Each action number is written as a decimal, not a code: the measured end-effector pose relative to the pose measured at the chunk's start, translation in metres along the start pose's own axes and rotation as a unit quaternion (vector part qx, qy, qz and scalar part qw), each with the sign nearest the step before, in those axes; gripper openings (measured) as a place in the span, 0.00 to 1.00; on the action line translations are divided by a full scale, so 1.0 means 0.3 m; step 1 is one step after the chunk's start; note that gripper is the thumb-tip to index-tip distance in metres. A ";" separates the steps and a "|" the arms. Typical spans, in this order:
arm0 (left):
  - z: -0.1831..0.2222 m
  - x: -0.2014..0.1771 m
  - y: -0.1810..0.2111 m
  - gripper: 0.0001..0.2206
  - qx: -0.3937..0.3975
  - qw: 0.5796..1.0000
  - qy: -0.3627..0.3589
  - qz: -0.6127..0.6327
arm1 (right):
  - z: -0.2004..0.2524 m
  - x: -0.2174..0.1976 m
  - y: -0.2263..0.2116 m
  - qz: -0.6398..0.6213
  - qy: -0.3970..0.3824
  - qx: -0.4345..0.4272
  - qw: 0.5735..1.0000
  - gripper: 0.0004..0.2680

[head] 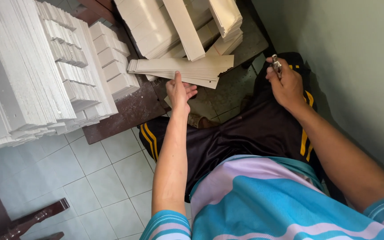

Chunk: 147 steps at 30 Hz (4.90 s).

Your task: The person is using a hand-held hole puncher to create holes in the corners of white rectangular boards.

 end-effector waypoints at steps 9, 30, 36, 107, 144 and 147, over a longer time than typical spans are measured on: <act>-0.144 0.039 -0.010 0.40 0.009 0.996 0.085 0.039 | -0.005 -0.004 0.029 -0.029 0.005 0.024 0.999 0.08; 0.164 -0.101 0.266 0.28 0.177 0.978 0.075 -0.079 | -0.005 0.012 0.019 0.006 0.013 0.024 1.000 0.07; 0.181 -0.104 0.579 0.25 0.291 0.901 0.028 -0.320 | -0.007 0.024 0.020 0.026 0.023 0.004 0.999 0.07; -0.446 0.084 0.760 0.18 0.286 0.755 0.040 -0.589 | -0.029 0.056 0.076 0.147 0.016 0.088 0.985 0.13; -0.248 0.046 1.021 0.26 0.576 0.785 0.101 -0.204 | -0.032 0.052 0.078 0.173 0.031 0.072 0.982 0.13; -0.130 0.048 1.066 0.16 0.604 0.754 0.153 -0.209 | -0.032 0.055 0.087 0.176 0.022 0.087 0.980 0.14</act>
Point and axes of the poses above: each hand's wrist, its own z-axis away from the middle knuckle, its own x-axis out of the palm, y = z × x, the point moved 10 cm from there along -z, towards the middle knuckle, and after that the axes turned 11 degrees about x, right-handed, at the moved point
